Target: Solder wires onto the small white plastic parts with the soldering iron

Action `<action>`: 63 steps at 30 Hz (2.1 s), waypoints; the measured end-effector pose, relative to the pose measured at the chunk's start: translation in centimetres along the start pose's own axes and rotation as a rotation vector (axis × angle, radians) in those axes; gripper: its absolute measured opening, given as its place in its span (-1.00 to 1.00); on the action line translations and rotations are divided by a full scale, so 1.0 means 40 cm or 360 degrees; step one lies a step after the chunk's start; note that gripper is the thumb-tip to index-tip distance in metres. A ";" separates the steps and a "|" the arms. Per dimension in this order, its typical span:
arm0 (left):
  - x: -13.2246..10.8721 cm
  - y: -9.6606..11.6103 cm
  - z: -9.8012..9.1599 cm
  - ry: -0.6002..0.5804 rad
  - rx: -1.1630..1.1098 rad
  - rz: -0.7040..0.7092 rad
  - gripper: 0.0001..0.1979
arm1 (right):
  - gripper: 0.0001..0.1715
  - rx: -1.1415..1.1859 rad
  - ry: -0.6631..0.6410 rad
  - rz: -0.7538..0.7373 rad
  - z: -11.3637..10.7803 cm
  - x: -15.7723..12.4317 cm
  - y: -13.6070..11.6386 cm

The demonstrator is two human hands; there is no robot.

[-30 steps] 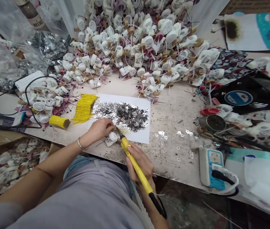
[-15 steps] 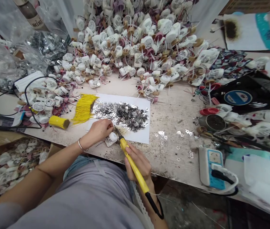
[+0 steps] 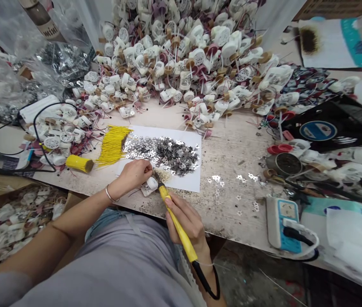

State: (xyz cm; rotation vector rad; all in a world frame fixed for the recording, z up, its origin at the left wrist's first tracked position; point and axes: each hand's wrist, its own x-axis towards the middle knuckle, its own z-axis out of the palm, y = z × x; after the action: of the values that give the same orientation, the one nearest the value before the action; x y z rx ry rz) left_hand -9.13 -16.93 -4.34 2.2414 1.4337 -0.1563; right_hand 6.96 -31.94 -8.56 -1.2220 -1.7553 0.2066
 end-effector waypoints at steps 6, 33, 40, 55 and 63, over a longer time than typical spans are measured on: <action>0.002 -0.007 0.004 -0.0030 -0.0072 0.0004 -0.84 | -0.31 -0.0086 0.0303 0.0079 0.016 -0.001 -0.003; -0.131 -0.126 -0.058 0.0798 -0.0297 0.0759 -0.79 | -0.81 0.0098 0.0331 0.0304 0.151 0.134 0.004; -0.139 -0.124 0.021 0.0532 -0.0442 0.1025 -0.82 | -0.80 0.0118 0.0496 0.0495 0.156 0.148 0.020; -0.114 -0.055 0.046 0.0451 -0.1041 0.0236 -0.90 | -0.82 0.0278 0.0582 0.0523 0.183 0.141 -0.020; -0.134 -0.056 0.046 0.0429 -0.0724 0.0234 -0.90 | -0.84 0.0272 0.0572 0.0491 0.149 0.129 -0.029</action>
State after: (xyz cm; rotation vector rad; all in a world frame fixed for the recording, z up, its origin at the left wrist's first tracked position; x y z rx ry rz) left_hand -13.21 -21.40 -4.88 2.0227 1.2672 0.4892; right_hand 1.41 -26.27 -7.94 -1.3088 -1.2137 0.2908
